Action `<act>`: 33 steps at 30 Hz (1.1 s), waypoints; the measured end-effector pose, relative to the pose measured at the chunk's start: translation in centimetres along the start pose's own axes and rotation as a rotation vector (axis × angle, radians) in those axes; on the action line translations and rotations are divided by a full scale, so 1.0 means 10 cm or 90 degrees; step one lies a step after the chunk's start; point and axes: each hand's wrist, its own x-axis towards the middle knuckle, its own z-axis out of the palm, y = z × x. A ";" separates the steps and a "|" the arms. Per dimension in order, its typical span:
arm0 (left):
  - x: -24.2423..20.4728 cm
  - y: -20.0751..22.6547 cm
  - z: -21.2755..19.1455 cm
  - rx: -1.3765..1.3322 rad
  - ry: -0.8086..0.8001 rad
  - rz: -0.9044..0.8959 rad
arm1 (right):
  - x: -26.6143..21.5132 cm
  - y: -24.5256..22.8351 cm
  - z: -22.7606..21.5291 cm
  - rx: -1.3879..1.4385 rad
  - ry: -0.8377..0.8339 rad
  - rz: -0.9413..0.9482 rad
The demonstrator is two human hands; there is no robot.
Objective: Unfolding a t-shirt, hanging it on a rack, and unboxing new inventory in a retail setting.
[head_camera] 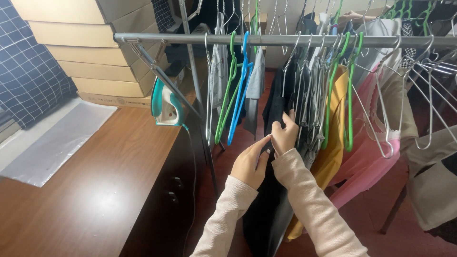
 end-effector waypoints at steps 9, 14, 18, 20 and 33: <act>-0.07 0.17 -0.08 -0.008 -0.070 -0.125 | -0.14 -0.13 -0.33 -0.091 -0.146 -0.046; -0.14 0.17 -0.08 -0.017 -0.099 -0.182 | -0.43 -0.20 -0.62 -0.159 -0.197 -0.076; -0.15 0.24 -0.08 -0.030 -0.106 -0.228 | -0.63 -0.22 -0.68 -0.266 -0.263 -0.013; -0.14 0.27 -0.06 -0.030 -0.105 -0.253 | -0.73 -0.17 -0.66 -0.308 -0.313 -0.048; -0.17 0.34 0.29 0.138 -0.243 -0.395 | -1.04 1.31 -0.80 -0.498 -0.596 -0.239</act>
